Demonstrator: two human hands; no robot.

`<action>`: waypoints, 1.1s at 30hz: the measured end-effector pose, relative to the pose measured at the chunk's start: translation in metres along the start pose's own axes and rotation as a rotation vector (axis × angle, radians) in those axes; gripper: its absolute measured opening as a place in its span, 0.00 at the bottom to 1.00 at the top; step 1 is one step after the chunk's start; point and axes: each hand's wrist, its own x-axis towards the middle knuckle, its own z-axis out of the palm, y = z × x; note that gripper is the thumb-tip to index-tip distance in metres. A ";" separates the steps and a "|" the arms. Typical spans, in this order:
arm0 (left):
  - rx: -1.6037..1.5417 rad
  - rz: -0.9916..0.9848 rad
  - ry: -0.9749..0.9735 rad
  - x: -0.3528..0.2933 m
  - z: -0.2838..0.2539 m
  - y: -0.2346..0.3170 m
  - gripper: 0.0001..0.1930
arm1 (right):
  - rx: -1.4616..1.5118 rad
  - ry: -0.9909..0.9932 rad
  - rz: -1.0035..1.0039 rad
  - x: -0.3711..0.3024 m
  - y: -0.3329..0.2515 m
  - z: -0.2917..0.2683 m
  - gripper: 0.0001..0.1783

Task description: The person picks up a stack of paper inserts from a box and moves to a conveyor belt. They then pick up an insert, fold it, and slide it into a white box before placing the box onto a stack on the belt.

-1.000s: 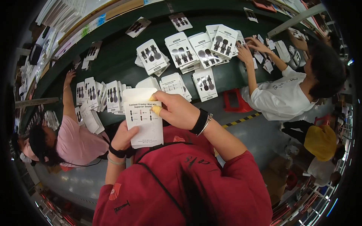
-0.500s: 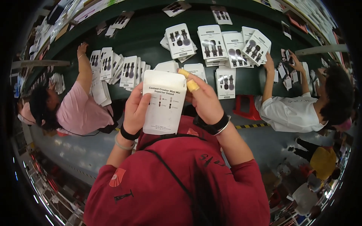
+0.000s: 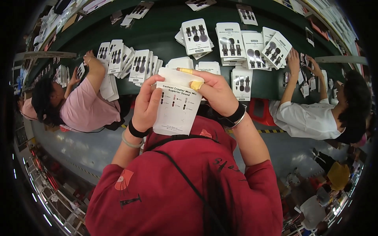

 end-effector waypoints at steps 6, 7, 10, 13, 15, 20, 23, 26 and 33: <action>-0.153 0.047 0.147 -0.003 0.017 -0.003 0.23 | -0.515 -0.063 -0.163 -0.008 -0.026 0.004 0.21; -0.151 0.046 0.148 -0.002 0.020 -0.002 0.23 | -0.563 -0.085 -0.197 -0.009 -0.030 0.006 0.20; -0.218 0.023 0.241 -0.001 0.026 0.004 0.24 | -0.606 -0.081 -0.200 -0.011 -0.029 0.011 0.19; -0.088 -0.029 0.129 0.000 0.012 0.008 0.24 | -0.600 -0.028 -0.136 -0.012 -0.026 0.016 0.18; -0.021 -0.054 0.083 0.003 0.007 0.013 0.24 | -0.627 -0.003 -0.159 -0.012 -0.025 0.020 0.18; -0.042 -0.070 0.009 0.019 -0.009 0.029 0.16 | -0.741 0.020 -0.089 -0.015 -0.035 0.028 0.17; -0.120 -0.151 -0.098 0.030 -0.016 0.036 0.10 | -0.607 0.024 -0.049 -0.017 -0.032 0.026 0.17; -0.045 -0.256 -0.248 0.042 -0.023 0.046 0.05 | -0.521 0.030 -0.010 -0.015 -0.034 0.023 0.16; -0.004 0.087 -0.092 0.038 -0.005 0.022 0.06 | -0.435 0.018 0.045 -0.012 -0.036 0.019 0.16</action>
